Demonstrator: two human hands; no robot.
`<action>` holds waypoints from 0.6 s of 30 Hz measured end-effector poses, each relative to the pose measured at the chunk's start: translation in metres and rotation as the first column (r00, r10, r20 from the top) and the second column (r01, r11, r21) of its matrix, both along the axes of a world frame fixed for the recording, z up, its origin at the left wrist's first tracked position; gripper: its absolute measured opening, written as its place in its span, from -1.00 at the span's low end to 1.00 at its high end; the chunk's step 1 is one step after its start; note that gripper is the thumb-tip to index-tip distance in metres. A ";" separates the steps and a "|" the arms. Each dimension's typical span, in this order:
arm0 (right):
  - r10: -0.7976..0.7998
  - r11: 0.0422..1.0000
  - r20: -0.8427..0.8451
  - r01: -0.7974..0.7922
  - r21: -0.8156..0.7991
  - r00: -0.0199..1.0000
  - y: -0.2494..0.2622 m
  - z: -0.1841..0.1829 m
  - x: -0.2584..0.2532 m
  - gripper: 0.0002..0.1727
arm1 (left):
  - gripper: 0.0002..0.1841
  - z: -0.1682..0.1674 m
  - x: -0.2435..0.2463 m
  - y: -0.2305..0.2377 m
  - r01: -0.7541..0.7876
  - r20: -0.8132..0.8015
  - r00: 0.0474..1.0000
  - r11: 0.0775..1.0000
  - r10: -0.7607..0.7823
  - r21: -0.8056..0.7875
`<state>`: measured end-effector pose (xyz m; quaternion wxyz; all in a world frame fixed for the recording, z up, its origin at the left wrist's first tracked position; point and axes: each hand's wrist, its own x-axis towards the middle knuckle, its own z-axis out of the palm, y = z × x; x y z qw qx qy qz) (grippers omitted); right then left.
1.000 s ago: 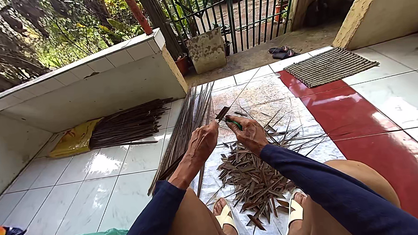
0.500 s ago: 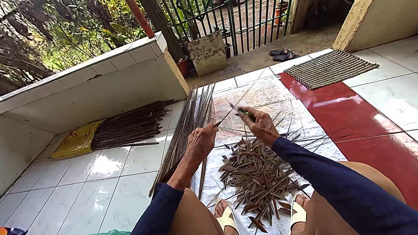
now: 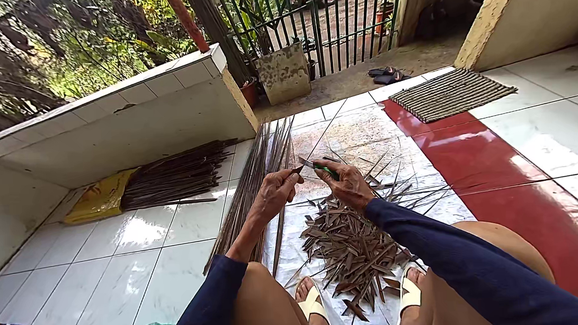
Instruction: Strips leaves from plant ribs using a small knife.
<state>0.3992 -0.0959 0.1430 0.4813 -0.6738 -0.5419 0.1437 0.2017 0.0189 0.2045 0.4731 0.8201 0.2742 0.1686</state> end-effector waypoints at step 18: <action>0.042 0.995 -0.054 -0.047 -0.093 0.998 -0.006 0.012 -0.001 -0.62 | -0.67 -0.013 -0.003 -0.005 0.030 -0.205 0.952 0.594 0.229 0.804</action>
